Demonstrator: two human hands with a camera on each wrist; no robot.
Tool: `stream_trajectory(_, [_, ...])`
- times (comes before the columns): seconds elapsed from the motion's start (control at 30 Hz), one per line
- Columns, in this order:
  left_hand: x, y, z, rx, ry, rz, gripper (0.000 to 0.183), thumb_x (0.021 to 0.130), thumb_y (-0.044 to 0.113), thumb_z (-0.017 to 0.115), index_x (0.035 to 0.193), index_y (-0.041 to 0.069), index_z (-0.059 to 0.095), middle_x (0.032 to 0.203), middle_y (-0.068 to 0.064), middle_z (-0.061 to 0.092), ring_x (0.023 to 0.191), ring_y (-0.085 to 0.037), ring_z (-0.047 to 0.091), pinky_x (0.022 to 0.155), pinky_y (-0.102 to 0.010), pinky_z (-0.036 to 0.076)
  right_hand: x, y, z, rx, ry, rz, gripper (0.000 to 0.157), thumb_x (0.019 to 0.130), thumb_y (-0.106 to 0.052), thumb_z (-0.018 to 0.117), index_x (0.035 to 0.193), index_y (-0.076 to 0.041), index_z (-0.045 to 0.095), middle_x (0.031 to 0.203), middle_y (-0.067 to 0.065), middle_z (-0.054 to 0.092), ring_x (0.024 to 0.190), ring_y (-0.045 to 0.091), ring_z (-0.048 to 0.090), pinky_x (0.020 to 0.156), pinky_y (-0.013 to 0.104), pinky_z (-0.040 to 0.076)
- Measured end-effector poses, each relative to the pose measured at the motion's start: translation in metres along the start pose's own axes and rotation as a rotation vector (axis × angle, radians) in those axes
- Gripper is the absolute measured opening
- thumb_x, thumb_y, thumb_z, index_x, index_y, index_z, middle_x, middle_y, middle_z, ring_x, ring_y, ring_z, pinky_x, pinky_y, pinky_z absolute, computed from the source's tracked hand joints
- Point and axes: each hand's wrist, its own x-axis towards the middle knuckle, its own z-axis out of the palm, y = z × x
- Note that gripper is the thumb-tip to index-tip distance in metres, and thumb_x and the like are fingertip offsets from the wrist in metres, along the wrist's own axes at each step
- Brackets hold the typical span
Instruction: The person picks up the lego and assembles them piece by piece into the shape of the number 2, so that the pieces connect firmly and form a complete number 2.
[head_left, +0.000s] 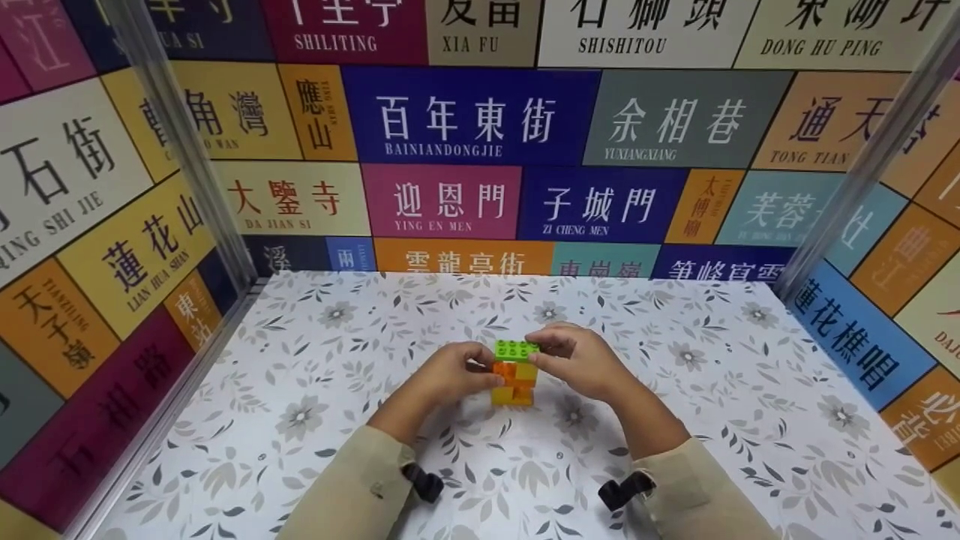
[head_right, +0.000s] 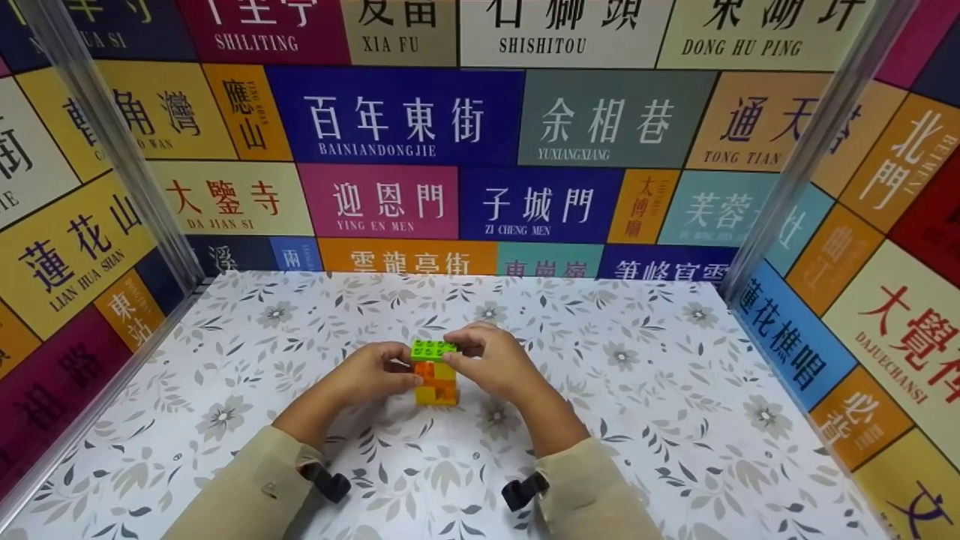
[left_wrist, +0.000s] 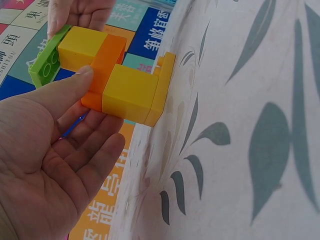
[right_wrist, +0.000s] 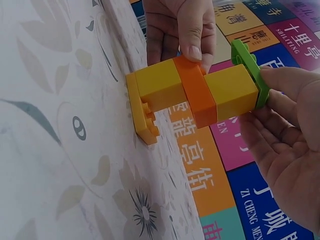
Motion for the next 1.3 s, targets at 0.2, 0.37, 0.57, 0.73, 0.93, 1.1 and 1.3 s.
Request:
stream_trajectory(0.2, [0.0011, -0.0008, -0.0004, -0.008, -0.008, -0.013, 0.016, 0.093, 0.032, 0.085, 0.105, 0.028, 0.076, 0.122, 0.006, 0.074, 0.118, -0.019, 0.072, 0.105, -0.043, 0.058, -0.0003, -0.0013, 0.0016, 0.004, -0.001, 0.007, 0.035, 0.099, -0.027, 0.077, 0.131, -0.013, 0.075, 0.130, 0.007, 0.071, 0.115, 0.020, 0.070, 0.100, 0.028, 0.060])
stream_trajectory(0.37, [0.0014, -0.0009, -0.0006, -0.005, -0.006, -0.008, 0.017, 0.093, 0.032, 0.085, 0.106, 0.026, 0.076, 0.123, 0.005, 0.075, 0.120, -0.020, 0.072, 0.106, -0.044, 0.058, 0.0003, -0.0012, 0.0031, 0.008, -0.003, 0.009, 0.033, 0.099, -0.026, 0.078, 0.130, -0.014, 0.076, 0.128, 0.006, 0.071, 0.113, 0.019, 0.070, 0.096, 0.023, 0.059])
stream_trajectory(0.57, [-0.0003, -0.0005, 0.0006, 0.000, 0.004, 0.004, 0.016, 0.093, 0.032, 0.085, 0.105, 0.026, 0.076, 0.123, 0.005, 0.075, 0.121, -0.021, 0.072, 0.108, -0.044, 0.057, 0.0002, 0.0011, 0.0032, 0.014, -0.014, 0.017, 0.032, 0.100, -0.024, 0.077, 0.131, -0.014, 0.075, 0.127, 0.006, 0.070, 0.112, 0.019, 0.070, 0.097, 0.026, 0.059])
stream_trajectory(0.73, [-0.0013, 0.0005, 0.0011, -0.001, 0.010, 0.004, 0.015, 0.093, 0.031, 0.085, 0.105, 0.027, 0.076, 0.122, 0.005, 0.075, 0.120, -0.021, 0.073, 0.109, -0.044, 0.057, 0.0009, 0.0012, 0.0038, 0.015, -0.011, 0.026, 0.032, 0.100, -0.023, 0.076, 0.131, -0.014, 0.074, 0.127, 0.006, 0.071, 0.113, 0.019, 0.070, 0.099, 0.030, 0.060])
stream_trajectory(0.93, [-0.0007, 0.0022, 0.0001, 0.008, 0.005, -0.006, 0.015, 0.094, 0.032, 0.084, 0.105, 0.027, 0.076, 0.122, 0.006, 0.075, 0.120, -0.019, 0.072, 0.109, -0.044, 0.057, 0.0012, 0.0016, 0.0046, -0.007, 0.007, 0.031, 0.031, 0.100, -0.024, 0.077, 0.129, -0.016, 0.075, 0.126, 0.005, 0.071, 0.114, 0.020, 0.069, 0.103, 0.038, 0.059])
stream_trajectory(1.1, [0.0002, 0.0014, -0.0008, 0.008, -0.002, -0.028, 0.016, 0.093, 0.033, 0.085, 0.105, 0.028, 0.076, 0.122, 0.007, 0.074, 0.120, -0.019, 0.071, 0.109, -0.044, 0.057, 0.0014, 0.0032, 0.0049, -0.009, 0.010, 0.025, 0.030, 0.100, -0.026, 0.077, 0.129, -0.017, 0.075, 0.126, 0.005, 0.071, 0.115, 0.020, 0.070, 0.105, 0.041, 0.059])
stream_trajectory(1.3, [0.0002, 0.0015, -0.0019, -0.006, -0.012, -0.036, 0.017, 0.092, 0.034, 0.086, 0.105, 0.029, 0.076, 0.122, 0.008, 0.074, 0.119, -0.017, 0.071, 0.109, -0.044, 0.056, 0.0002, 0.0070, 0.0041, 0.038, 0.022, 0.023, 0.035, 0.098, -0.029, 0.080, 0.131, -0.015, 0.075, 0.128, 0.007, 0.072, 0.113, 0.021, 0.071, 0.099, 0.033, 0.060])
